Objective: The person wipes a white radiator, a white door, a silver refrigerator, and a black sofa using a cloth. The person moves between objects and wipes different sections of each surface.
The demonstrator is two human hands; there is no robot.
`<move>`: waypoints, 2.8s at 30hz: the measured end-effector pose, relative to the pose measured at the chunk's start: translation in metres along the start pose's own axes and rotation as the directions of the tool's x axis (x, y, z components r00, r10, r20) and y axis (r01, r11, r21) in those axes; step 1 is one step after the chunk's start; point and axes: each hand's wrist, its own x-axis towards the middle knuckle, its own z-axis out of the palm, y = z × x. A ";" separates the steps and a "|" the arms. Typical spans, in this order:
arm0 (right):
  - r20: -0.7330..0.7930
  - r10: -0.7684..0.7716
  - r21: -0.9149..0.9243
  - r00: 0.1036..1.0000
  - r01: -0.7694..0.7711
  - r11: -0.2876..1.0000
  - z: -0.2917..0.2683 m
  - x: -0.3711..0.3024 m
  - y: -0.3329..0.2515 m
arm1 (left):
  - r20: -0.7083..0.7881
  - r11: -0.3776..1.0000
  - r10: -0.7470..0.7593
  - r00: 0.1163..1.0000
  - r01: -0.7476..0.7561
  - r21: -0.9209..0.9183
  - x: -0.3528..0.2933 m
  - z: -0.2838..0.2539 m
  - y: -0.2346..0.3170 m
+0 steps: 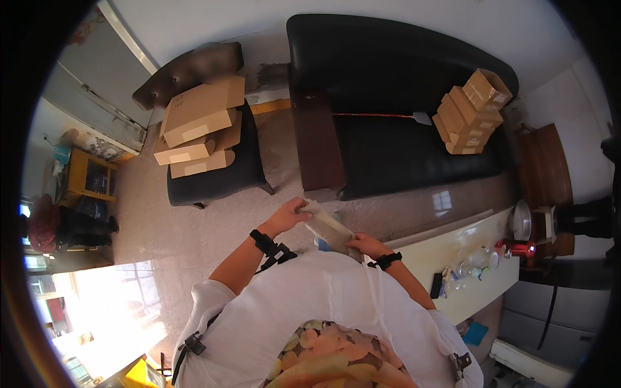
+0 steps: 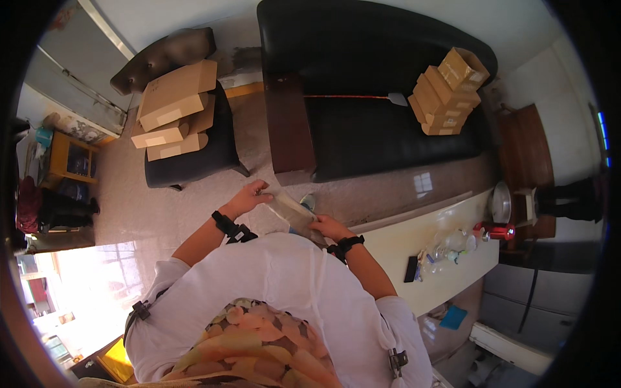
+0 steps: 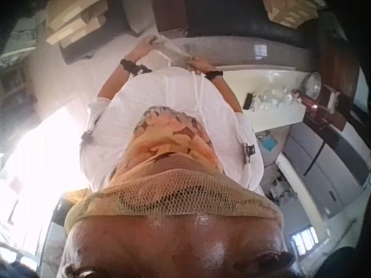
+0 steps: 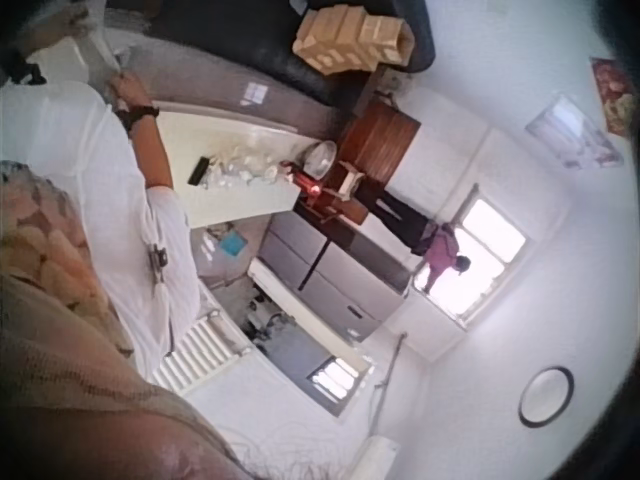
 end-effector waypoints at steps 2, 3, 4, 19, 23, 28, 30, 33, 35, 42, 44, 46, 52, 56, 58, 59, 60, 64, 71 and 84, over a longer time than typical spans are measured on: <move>-0.039 -0.042 -0.114 0.998 0.037 0.993 -0.030 0.027 -0.016 | -0.047 0.999 0.039 0.998 -0.039 0.002 0.039 -0.009 0.007; -0.073 -0.071 -0.131 0.995 0.062 0.990 -0.045 0.039 -0.026 | -0.072 0.999 0.026 0.997 -0.029 -0.037 0.055 -0.013 0.012; -0.105 -0.098 -0.150 0.990 0.082 0.985 -0.059 0.050 -0.035 | -0.090 0.997 -0.039 0.995 0.032 -0.073 0.071 -0.018 0.018; -0.226 -0.047 0.008 0.973 0.050 0.999 -0.135 0.154 -0.143 | -0.268 0.997 -0.079 0.960 0.073 -0.034 0.226 -0.095 0.007; -0.146 -0.010 0.389 0.989 0.067 0.919 -0.119 0.190 -0.156 | -0.245 0.990 0.018 0.969 0.017 0.142 0.290 -0.133 0.010; -0.208 -0.008 0.325 0.978 0.077 0.942 -0.106 0.245 -0.152 | -0.228 0.900 0.211 0.950 -0.098 0.425 0.381 -0.168 0.008; -0.273 0.098 0.481 0.957 0.048 0.875 -0.105 0.256 -0.137 | -0.154 0.871 0.260 0.953 -0.163 0.463 0.412 -0.162 -0.017; -0.397 0.148 0.437 0.906 0.045 0.898 -0.108 0.254 -0.110 | 0.082 0.769 -0.018 0.996 -0.038 0.638 0.441 -0.135 -0.075; -0.438 0.235 0.436 0.868 -0.023 0.899 -0.109 0.244 -0.092 | 0.240 0.673 0.066 0.969 -0.221 0.706 0.439 -0.113 -0.115; -0.505 0.414 0.419 0.757 -0.204 0.885 -0.085 0.213 -0.029 | 0.481 0.516 0.257 0.838 -0.540 0.665 0.423 -0.080 -0.180; -0.494 0.497 0.435 0.713 -0.292 0.852 -0.077 0.215 -0.019 | 0.572 0.265 0.301 0.764 -0.643 0.719 0.451 -0.095 -0.185; -0.493 0.424 0.395 0.760 -0.238 0.887 -0.071 0.222 -0.016 | 0.594 0.119 0.326 0.736 -0.655 0.746 0.496 -0.117 -0.188; -0.487 0.419 0.494 0.766 -0.154 0.855 -0.064 0.246 -0.022 | 0.115 0.351 0.283 0.952 -0.215 0.912 0.657 -0.172 -0.168; -0.509 0.423 0.418 0.750 -0.215 0.883 -0.065 0.255 -0.017 | 0.036 0.428 0.308 0.951 -0.173 0.887 0.678 -0.151 -0.155; -0.508 0.397 0.417 0.764 -0.185 0.890 -0.068 0.258 -0.014 | 0.165 0.340 0.314 0.935 -0.273 0.900 0.651 -0.120 -0.151; -0.495 0.412 0.413 0.765 -0.211 0.886 -0.069 0.258 -0.013 | 0.261 0.370 0.237 0.936 -0.335 0.867 0.628 -0.100 -0.152; -0.477 0.459 0.414 0.749 -0.269 0.870 -0.071 0.258 -0.012 | 0.301 0.383 0.322 0.898 -0.414 0.826 0.596 -0.078 -0.154; -0.455 0.446 0.403 0.771 -0.268 0.875 -0.082 0.254 -0.017 | 0.745 0.415 0.256 0.615 -0.766 0.490 0.445 -0.018 -0.181; -0.492 0.422 0.402 0.762 -0.231 0.886 -0.100 0.240 -0.022 | 0.779 0.468 0.364 0.511 -0.823 0.321 0.386 -0.065 -0.236; -0.495 0.412 0.416 0.765 -0.208 0.885 -0.094 0.246 -0.016 | 0.076 0.334 0.316 0.946 -0.186 0.924 0.599 -0.136 -0.166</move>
